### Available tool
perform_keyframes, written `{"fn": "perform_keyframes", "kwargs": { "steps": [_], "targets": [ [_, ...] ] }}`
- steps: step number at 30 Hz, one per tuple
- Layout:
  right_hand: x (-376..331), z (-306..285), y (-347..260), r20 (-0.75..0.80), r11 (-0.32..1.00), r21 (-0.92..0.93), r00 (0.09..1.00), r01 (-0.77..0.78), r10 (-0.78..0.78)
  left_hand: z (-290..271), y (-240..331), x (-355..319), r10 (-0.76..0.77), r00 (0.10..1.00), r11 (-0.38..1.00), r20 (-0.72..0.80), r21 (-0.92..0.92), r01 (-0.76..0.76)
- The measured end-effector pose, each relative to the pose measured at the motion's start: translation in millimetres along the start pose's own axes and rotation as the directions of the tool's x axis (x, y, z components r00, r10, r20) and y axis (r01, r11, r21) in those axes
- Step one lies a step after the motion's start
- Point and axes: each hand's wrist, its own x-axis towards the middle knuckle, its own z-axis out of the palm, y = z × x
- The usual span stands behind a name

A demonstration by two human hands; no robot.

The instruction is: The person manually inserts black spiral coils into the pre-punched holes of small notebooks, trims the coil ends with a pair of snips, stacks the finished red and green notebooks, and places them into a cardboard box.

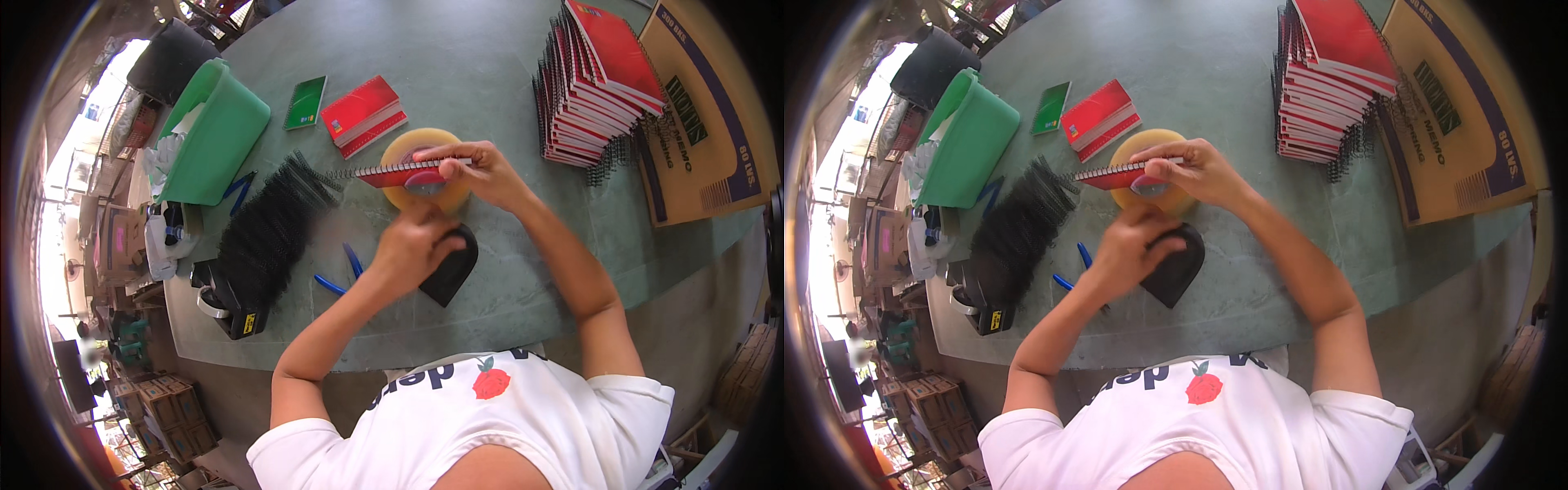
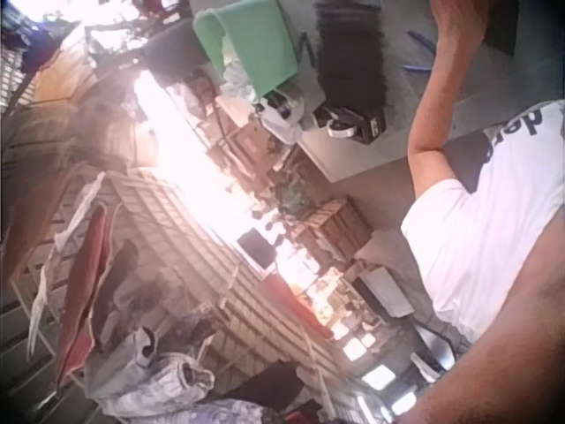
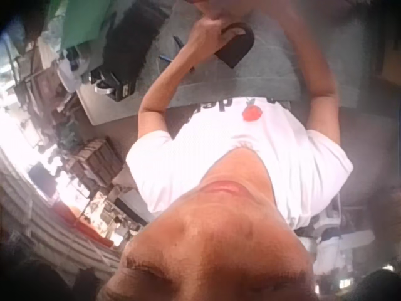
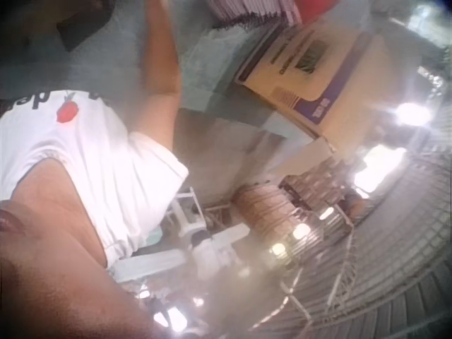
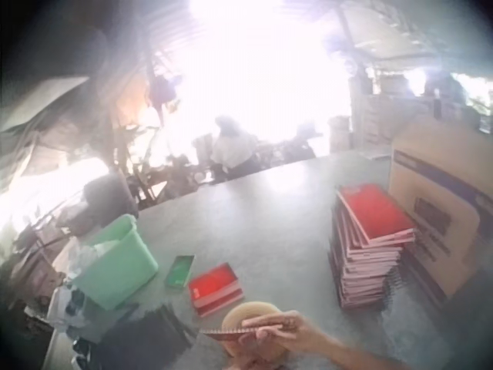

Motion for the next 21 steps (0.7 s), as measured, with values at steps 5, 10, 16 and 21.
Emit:
{"fn": "perform_keyframes", "kwargs": {
  "steps": [5, 10, 16, 21],
  "targets": [
    [-6, 9, -5, -0.120, 0.983, 0.138, 0.987, 0.120, -0.104, -40, -7, 45, 0.151, 0.937, 0.916, -0.314, 0.401, -0.014],
    [-15, 4, 4, -0.206, 0.988, 0.084, 0.972, 0.129, -0.109, -47, -16, 51, -0.016, 0.985, 0.962, -0.170, 0.267, 0.061],
    [-25, 4, 0, -0.300, 1.000, -0.008, 0.954, -0.021, 0.017, -44, -17, 64, 0.004, 0.999, 1.000, -0.052, 0.023, -0.003],
    [-30, -7, 19, -0.329, 0.952, -0.303, 0.942, -0.049, -0.057, -23, 0, 79, 0.200, 0.971, 0.979, -0.131, 0.069, -0.193]
  ]
}}
